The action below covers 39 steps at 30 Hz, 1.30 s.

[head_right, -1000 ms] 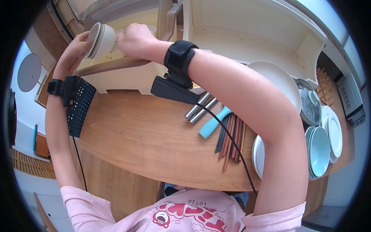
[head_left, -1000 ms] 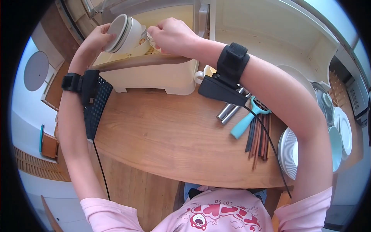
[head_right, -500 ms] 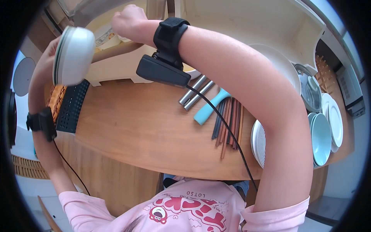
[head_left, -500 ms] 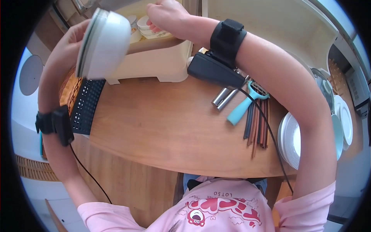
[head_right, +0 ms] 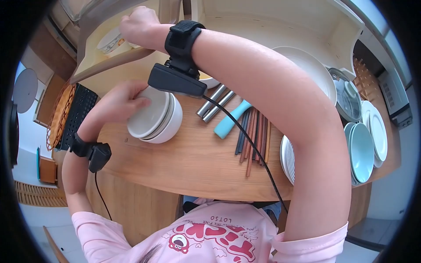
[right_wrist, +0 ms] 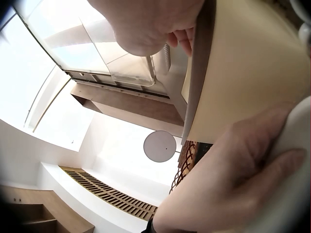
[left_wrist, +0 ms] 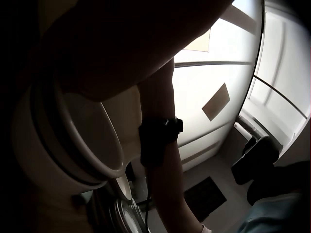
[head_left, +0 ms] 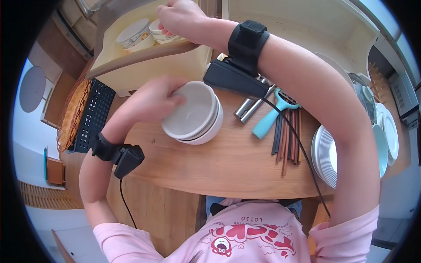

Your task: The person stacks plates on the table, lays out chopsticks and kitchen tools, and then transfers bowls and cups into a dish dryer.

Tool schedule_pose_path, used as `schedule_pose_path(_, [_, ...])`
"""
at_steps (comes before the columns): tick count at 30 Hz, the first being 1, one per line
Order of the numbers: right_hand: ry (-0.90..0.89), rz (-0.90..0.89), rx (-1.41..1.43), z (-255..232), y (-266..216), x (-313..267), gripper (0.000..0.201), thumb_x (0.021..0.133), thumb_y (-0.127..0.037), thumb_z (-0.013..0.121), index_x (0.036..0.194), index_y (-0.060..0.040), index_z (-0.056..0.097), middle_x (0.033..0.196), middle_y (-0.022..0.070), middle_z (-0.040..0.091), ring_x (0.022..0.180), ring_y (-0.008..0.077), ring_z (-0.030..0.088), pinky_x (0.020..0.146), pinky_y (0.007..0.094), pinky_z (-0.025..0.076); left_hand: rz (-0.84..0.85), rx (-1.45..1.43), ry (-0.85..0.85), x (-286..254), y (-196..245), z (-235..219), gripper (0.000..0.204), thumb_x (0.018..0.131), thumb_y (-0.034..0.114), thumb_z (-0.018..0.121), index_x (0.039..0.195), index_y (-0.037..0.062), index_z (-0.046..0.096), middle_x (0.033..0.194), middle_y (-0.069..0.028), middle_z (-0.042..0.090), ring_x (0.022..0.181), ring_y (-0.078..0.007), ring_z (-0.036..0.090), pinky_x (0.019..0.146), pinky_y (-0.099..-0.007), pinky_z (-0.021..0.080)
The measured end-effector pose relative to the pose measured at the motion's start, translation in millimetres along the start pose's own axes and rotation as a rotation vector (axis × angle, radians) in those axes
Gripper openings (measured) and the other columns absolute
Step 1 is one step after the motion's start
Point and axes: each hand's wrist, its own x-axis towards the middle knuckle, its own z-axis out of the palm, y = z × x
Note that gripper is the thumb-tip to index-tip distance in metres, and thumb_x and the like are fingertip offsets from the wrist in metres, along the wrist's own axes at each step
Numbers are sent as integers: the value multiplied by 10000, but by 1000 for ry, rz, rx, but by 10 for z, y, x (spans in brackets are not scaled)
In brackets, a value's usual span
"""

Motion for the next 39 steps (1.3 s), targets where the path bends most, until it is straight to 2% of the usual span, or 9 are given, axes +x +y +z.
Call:
schedule_pose_path(3, [-9, -9, 14, -9, 0, -22, 383, 882, -241, 508, 987, 99, 649, 956, 236, 669, 937, 333, 657, 853, 381, 505, 65, -43, 24, 90, 12, 107, 222, 826, 78, 580, 1019, -27, 611, 751, -104, 596, 701, -178, 541, 696, -317, 456])
schedule_pose_path(12, [6, -216, 35, -50, 74, -11, 417, 912, -265, 474, 1028, 109, 618, 1020, 325, 622, 1022, 424, 603, 898, 433, 454, 215, 29, 23, 329, 172, 229, 252, 817, 123, 587, 1024, -20, 573, 879, -140, 626, 823, -216, 587, 761, -335, 478])
schedule_pose_path(19, [-35, -240, 44, -113, 4, -98, 414, 915, -264, 464, 1037, 104, 609, 1055, 324, 610, 1055, 425, 581, 925, 435, 433, 84, -129, -34, 404, 351, 211, 242, 852, 180, 604, 987, -20, 587, 844, -97, 635, 786, -190, 606, 729, -326, 493])
schedule_pose_path(21, [-34, -87, 84, -60, -13, -69, 362, 883, -234, 507, 967, 85, 655, 920, 222, 673, 882, 308, 665, 824, 383, 511, 85, -251, -65, 361, 441, 184, 189, 844, 99, 467, 908, -35, 584, 701, -103, 626, 509, -169, 612, 517, -277, 496])
schedule_pose_path(27, [-89, -25, 96, -111, -50, -111, 359, 892, -216, 473, 986, 87, 639, 866, 211, 676, 806, 286, 676, 760, 373, 535, 111, -68, -114, 390, 381, 116, 280, 867, 287, 614, 857, 7, 626, 702, -38, 604, 597, -123, 561, 543, -269, 468])
schedule_pose_path(30, [-85, -66, 118, -92, -10, -64, 367, 899, -217, 452, 987, 98, 618, 850, 201, 674, 785, 276, 677, 718, 379, 545, 10, 41, 9, 150, 245, -68, 336, 881, 328, 607, 792, 6, 635, 661, -22, 599, 580, -108, 555, 512, -246, 450])
schedule_pose_path(32, [-57, -53, 136, -115, -41, -97, 364, 900, -218, 448, 979, 97, 613, 841, 200, 671, 779, 278, 675, 706, 383, 545, -197, -74, -152, -26, 459, -449, 355, 904, 340, 591, 779, 10, 633, 630, -24, 605, 536, -88, 554, 500, -207, 446])
schedule_pose_path(36, [119, -276, 159, 18, 121, -9, 403, 924, -259, 441, 997, 101, 607, 1037, 316, 613, 1037, 431, 580, 920, 446, 430, -2, -175, 44, -94, 72, -980, 375, 951, 358, 529, 801, 32, 639, 584, -28, 602, 471, -73, 565, 469, -156, 442])
schedule_pose_path(39, [50, -330, 142, -139, 69, -140, 434, 961, -304, 404, 1016, 93, 571, 1032, 313, 607, 1034, 433, 571, 911, 446, 423, -57, -113, 162, 206, -172, -1201, 415, 919, 420, 558, 893, 14, 643, 686, -59, 644, 557, -98, 608, 509, -222, 476])
